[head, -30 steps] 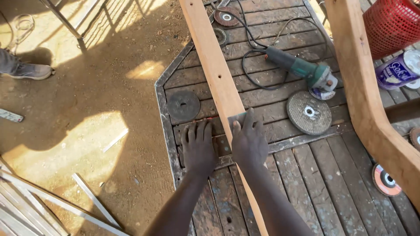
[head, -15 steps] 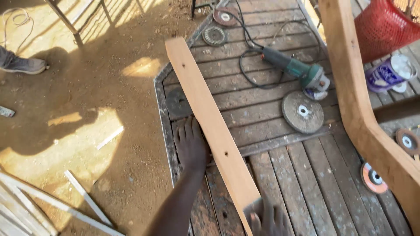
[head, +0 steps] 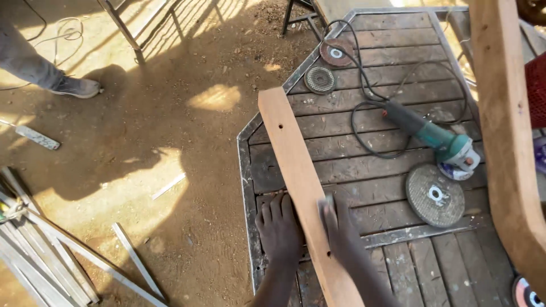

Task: Sanding a long wooden plank by hand using sandpaper

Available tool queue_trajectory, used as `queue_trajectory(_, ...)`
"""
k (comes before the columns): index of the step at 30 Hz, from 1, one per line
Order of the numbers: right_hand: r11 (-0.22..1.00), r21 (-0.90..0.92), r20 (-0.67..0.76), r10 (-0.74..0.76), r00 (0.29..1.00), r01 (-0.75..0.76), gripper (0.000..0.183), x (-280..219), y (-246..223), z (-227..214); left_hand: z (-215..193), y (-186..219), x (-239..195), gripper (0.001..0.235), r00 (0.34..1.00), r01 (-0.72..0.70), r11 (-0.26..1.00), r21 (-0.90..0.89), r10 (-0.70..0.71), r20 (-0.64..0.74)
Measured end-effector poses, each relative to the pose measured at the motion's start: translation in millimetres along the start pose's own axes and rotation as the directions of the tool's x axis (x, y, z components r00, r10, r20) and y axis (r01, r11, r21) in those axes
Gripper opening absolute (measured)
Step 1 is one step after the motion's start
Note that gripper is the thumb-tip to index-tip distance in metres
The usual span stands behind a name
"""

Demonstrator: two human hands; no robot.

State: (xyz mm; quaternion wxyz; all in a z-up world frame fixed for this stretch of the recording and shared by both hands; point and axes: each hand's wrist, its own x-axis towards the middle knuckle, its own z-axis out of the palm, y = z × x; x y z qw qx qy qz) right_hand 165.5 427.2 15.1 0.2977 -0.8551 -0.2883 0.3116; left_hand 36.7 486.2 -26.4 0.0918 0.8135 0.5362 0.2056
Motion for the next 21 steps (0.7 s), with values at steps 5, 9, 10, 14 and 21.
queue_trajectory(5,0.987,0.012,0.061,0.158,0.986,-0.158,0.04,1,-21,-4,6,-1,-1,0.051,0.974,0.063,0.998,0.002,-0.062,0.216)
queue_trajectory(9,0.996,0.076,0.093,0.034,0.995,-0.041,0.043,55,-87,11,6,-5,-10,0.046,0.997,0.039,0.998,0.039,-0.041,0.064)
queue_trajectory(10,0.997,0.077,0.059,0.016,0.998,-0.021,0.051,53,-85,10,3,-2,-5,0.042,1.0,0.013,0.999,0.042,-0.013,-0.005)
queue_trajectory(14,0.986,-0.134,-0.054,-0.107,0.993,0.099,0.061,-11,-41,-1,0,0,-4,0.04,1.0,0.007,0.999,0.032,-0.007,-0.013)
queue_trajectory(21,0.921,-0.351,-0.059,-0.201,0.978,0.168,0.066,80,-95,29,9,0,-5,0.041,0.999,0.003,0.999,0.041,-0.001,-0.047)
